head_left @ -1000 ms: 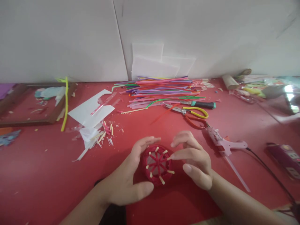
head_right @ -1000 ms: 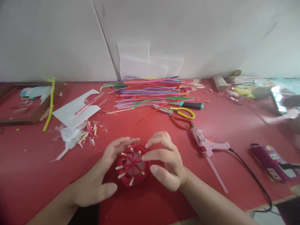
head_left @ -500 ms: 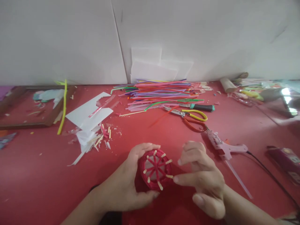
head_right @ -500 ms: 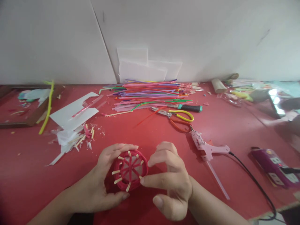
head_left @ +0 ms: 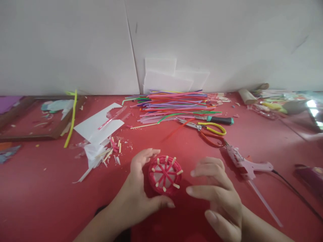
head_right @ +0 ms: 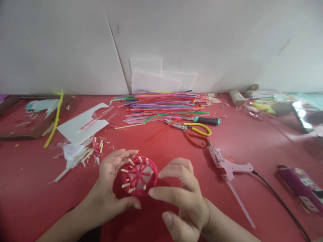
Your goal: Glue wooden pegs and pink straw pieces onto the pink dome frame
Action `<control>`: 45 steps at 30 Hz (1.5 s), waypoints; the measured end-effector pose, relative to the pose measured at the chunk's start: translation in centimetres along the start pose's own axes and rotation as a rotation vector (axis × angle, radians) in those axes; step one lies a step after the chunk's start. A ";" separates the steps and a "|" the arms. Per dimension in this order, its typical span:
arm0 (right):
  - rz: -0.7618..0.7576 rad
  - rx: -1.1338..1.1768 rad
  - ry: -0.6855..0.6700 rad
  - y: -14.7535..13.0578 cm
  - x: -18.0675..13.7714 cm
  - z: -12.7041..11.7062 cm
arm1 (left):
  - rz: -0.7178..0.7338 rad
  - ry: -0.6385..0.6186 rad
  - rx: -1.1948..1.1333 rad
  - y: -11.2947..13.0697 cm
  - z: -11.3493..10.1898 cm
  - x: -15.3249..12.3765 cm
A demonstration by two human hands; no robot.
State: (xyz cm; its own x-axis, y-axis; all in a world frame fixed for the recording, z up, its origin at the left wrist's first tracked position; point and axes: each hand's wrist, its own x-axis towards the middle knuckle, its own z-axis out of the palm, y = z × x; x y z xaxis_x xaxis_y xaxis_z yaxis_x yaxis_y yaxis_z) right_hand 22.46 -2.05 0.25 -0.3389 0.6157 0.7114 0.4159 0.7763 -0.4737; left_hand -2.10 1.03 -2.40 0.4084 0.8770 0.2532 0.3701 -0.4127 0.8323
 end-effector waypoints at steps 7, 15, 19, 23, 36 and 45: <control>-0.069 -0.086 -0.039 0.2 0.6 0.2 | 0.054 -0.086 0.121 0.2 -0.3 -0.1; -0.074 -0.113 -0.038 0.2 0.6 0.6 | -0.031 0.053 0.036 -0.3 0.5 -0.2; -0.101 -0.141 -0.055 -0.1 0.9 0.5 | 0.031 0.022 0.084 0.1 0.3 -0.3; -0.063 -0.129 -0.002 -0.3 1.0 0.8 | -0.047 0.046 0.035 -0.1 0.4 -0.3; 0.229 -0.036 0.004 0.3 0.3 2.7 | -0.197 -0.007 -0.091 -0.1 0.4 -0.3; 0.232 -0.073 0.011 0.3 0.3 2.8 | -0.190 0.000 -0.087 0.1 0.3 -0.5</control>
State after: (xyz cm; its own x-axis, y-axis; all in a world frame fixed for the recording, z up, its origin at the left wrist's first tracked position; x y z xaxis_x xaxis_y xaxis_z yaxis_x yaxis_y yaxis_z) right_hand 20.15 -1.28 -1.10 -0.2185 0.7744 0.5937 0.5413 0.6025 -0.5866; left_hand -2.00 0.52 -2.62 0.3380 0.9370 0.0879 0.3670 -0.2172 0.9045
